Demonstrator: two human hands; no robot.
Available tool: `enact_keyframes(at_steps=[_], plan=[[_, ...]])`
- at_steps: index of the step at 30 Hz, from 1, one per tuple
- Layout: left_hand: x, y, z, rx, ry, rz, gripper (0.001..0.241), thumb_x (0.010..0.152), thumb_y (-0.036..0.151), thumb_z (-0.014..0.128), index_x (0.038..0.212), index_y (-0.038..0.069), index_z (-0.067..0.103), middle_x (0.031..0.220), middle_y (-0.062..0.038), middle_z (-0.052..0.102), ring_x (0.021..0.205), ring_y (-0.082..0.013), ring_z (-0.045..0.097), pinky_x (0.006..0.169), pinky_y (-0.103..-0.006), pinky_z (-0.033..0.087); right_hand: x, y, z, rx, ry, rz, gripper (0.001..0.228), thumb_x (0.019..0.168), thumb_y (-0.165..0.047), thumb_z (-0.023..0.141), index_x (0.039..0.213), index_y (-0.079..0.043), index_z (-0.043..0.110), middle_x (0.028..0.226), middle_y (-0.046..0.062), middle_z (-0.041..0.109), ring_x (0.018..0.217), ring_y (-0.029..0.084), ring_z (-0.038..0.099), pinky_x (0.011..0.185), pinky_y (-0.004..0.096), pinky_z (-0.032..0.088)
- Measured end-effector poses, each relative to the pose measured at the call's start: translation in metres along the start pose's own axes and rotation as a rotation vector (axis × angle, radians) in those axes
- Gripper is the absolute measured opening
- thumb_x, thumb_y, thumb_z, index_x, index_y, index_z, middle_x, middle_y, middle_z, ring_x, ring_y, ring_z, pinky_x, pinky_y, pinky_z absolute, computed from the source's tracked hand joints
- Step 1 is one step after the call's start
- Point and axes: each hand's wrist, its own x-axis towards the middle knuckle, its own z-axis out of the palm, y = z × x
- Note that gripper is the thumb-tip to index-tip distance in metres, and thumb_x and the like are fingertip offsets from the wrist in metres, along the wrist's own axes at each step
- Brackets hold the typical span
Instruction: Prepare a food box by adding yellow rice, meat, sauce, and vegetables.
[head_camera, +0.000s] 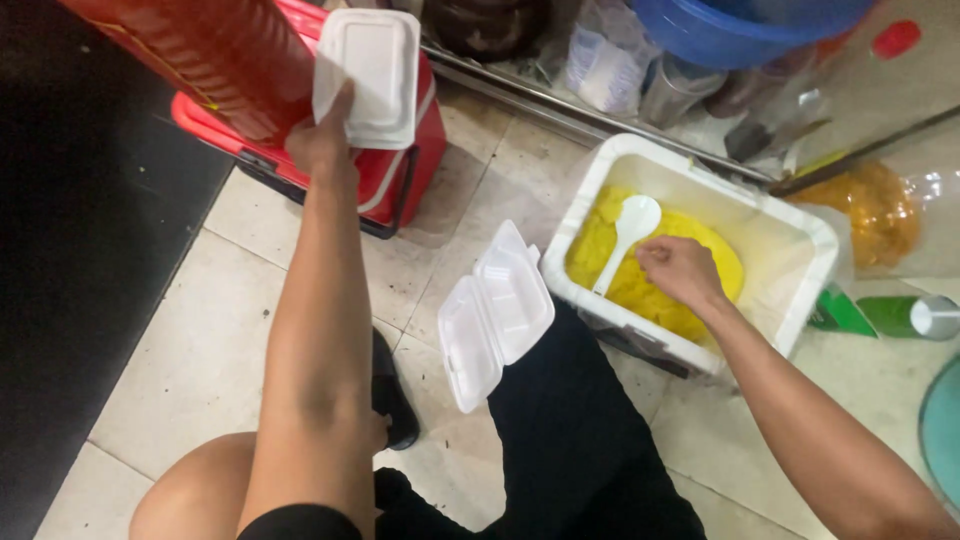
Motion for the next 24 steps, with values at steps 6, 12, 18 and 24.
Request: enact_keyframes(at_steps=[6, 12, 18, 24], plan=[[-0.062, -0.011, -0.018, 0.407, 0.309, 0.222, 0.045, 0.087, 0.035, 0.081, 0.106, -0.004, 0.07, 0.098, -0.014, 0.074, 0.09, -0.0246, 0.069, 0.087, -0.0401, 0.055, 0.006, -0.036, 0.011, -0.357, 0.117, 0.022, 0.036, 0.09, -0.047, 0.071, 0.102, -0.016, 0.085, 0.097, 0.01, 0.08, 0.089, 0.03, 0.074, 0.082, 0.043, 0.058], [-0.136, -0.095, -0.043, 0.525, -0.458, 0.225, 0.047, 0.089, 0.014, 0.067, 0.134, 0.002, 0.058, 0.122, -0.016, 0.068, 0.108, -0.0273, 0.065, 0.094, -0.0377, 0.053, 0.034, -0.045, 0.016, -0.551, 0.043, 0.129, 0.053, 0.081, -0.052, 0.08, 0.104, -0.004, 0.078, 0.099, 0.018, 0.076, 0.091, 0.034, 0.074, 0.078, 0.045, 0.057], [-0.187, -0.071, -0.025, 0.906, -0.984, -0.166, 0.076, 0.074, 0.024, 0.083, 0.142, 0.011, 0.052, 0.124, -0.014, 0.069, 0.107, -0.0231, 0.067, 0.091, -0.0335, 0.053, 0.031, -0.044, -0.008, -0.588, 0.007, 0.152, 0.05, 0.079, -0.045, 0.079, 0.11, -0.005, 0.077, 0.105, 0.017, 0.077, 0.097, 0.034, 0.074, 0.082, 0.045, 0.058], [-0.185, -0.044, -0.032, 1.146, -0.864, -0.056, 0.047, 0.076, 0.031, 0.086, 0.112, 0.005, 0.074, 0.096, -0.015, 0.079, 0.081, -0.0245, 0.076, 0.074, -0.0364, 0.06, 0.038, -0.041, -0.011, -0.669, -0.092, 0.134, 0.046, 0.082, -0.039, 0.078, 0.115, -0.007, 0.076, 0.112, 0.017, 0.075, 0.103, 0.033, 0.073, 0.087, 0.045, 0.057]])
